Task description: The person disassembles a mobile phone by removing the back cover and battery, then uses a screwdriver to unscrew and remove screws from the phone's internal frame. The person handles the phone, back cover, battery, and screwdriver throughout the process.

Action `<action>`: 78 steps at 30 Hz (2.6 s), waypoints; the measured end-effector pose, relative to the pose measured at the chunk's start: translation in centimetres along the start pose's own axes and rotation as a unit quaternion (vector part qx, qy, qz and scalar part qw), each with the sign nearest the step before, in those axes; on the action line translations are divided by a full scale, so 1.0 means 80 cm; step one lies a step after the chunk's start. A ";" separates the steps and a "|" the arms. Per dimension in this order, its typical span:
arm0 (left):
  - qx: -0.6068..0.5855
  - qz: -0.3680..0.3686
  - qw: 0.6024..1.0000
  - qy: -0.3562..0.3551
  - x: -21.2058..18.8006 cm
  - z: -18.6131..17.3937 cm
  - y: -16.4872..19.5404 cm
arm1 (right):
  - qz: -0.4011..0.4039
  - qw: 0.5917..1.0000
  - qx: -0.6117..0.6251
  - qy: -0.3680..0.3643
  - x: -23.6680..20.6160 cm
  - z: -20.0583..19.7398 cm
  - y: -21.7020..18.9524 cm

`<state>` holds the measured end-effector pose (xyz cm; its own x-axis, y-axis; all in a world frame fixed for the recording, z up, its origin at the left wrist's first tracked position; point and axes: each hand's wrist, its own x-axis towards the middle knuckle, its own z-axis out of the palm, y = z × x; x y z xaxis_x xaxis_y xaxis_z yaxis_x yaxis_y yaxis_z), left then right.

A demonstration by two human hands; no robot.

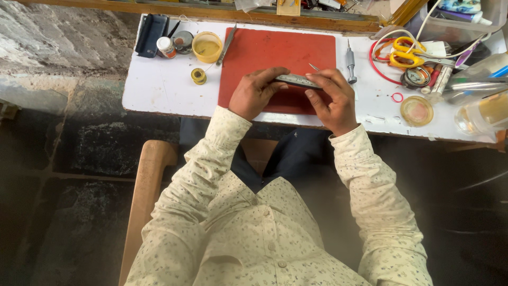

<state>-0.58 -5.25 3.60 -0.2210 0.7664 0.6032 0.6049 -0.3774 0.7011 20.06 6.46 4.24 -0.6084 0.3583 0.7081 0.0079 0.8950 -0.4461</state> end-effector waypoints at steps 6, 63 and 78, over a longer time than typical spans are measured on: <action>0.018 -0.013 0.999 -0.024 0.002 0.002 0.001 | -0.011 1.000 -0.021 0.007 0.002 0.003 0.002; 0.309 -0.167 0.924 0.149 -0.064 -0.113 -0.032 | 0.180 0.960 -0.133 0.170 -0.035 -0.027 0.043; 0.205 -0.091 0.968 0.110 -0.024 -0.096 -0.076 | 0.178 0.960 -0.100 0.190 -0.035 -0.019 0.046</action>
<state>-9.74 -8.42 1.08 -0.4827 0.6549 0.5815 0.7836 0.0264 0.6207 22.98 9.15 1.47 -0.2066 0.6884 0.6953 0.3370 0.7172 -0.6100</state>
